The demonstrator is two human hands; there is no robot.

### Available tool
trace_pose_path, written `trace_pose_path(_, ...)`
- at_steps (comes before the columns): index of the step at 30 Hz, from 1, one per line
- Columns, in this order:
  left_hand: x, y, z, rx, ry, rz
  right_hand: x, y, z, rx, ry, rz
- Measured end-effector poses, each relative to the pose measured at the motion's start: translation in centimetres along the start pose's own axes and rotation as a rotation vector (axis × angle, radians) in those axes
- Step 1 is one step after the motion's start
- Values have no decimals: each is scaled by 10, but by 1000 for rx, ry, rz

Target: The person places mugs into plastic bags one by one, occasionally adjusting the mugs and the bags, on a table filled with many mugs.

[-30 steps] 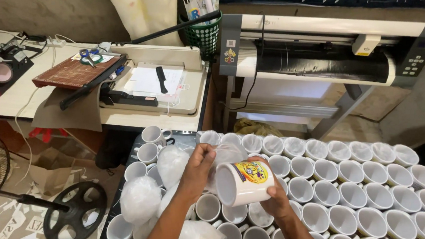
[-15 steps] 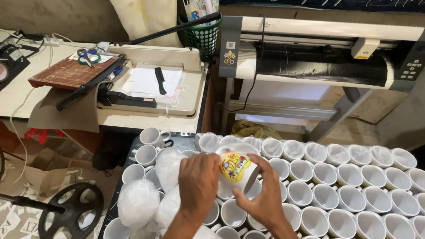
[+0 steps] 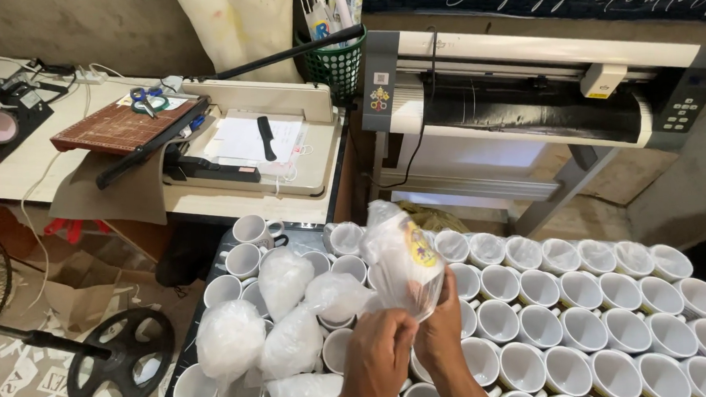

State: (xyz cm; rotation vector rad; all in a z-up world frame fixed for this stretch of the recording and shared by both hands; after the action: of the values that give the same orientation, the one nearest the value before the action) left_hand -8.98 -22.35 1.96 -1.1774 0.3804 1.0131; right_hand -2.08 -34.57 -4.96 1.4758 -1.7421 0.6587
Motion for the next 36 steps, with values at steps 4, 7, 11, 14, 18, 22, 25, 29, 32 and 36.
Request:
trace_pose_path(4, -15, -12, 9, 26, -122, -137, 5, 2, -3, 107, -83, -55)
trace_pose_path(7, -21, -13, 6, 77, -210, -249, -1, -2, -1, 138, -228, -235)
trace_pose_path(11, -24, -16, 4, 49, -99, -224, -3, -7, 0, 162, -395, -310)
trace_pose_path(14, -20, -17, 5, 54, -34, -176, -1, -12, -3, 153, -315, -278)
trace_pose_path(18, -7, -21, 8, 70, 46, -57, 6, -19, -5, 92, -157, -117)
trace_pose_path(22, 1, -15, 6, 82, 39, -49, 5, -22, 0, 46, -180, -109)
trace_pose_path(25, 9, 0, -4, 120, 24, -55, 47, -4, -43, 328, -319, 13)
trace_pose_path(29, 11, 10, -8, 218, 117, 32, -8, -35, 16, 262, -380, -177)
trace_pose_path(32, 2, 4, 12, 274, 136, -7, 21, -39, 26, 296, 177, 225)
trace_pose_path(36, 14, -21, 50, 153, 171, 27, 72, -6, -2, 464, 611, 426)
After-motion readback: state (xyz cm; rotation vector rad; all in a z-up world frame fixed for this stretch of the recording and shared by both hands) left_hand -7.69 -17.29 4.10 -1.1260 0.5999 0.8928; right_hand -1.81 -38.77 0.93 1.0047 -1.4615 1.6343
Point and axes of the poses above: each hand's wrist, its own y-axis away from the middle knuckle, its own z-axis out of the back of the hand, x = y × z, the point moved 4 cm from there along -y, towards the middle knuckle, and after that the axes turned 2 degrees about z, right-handed, at the moved point
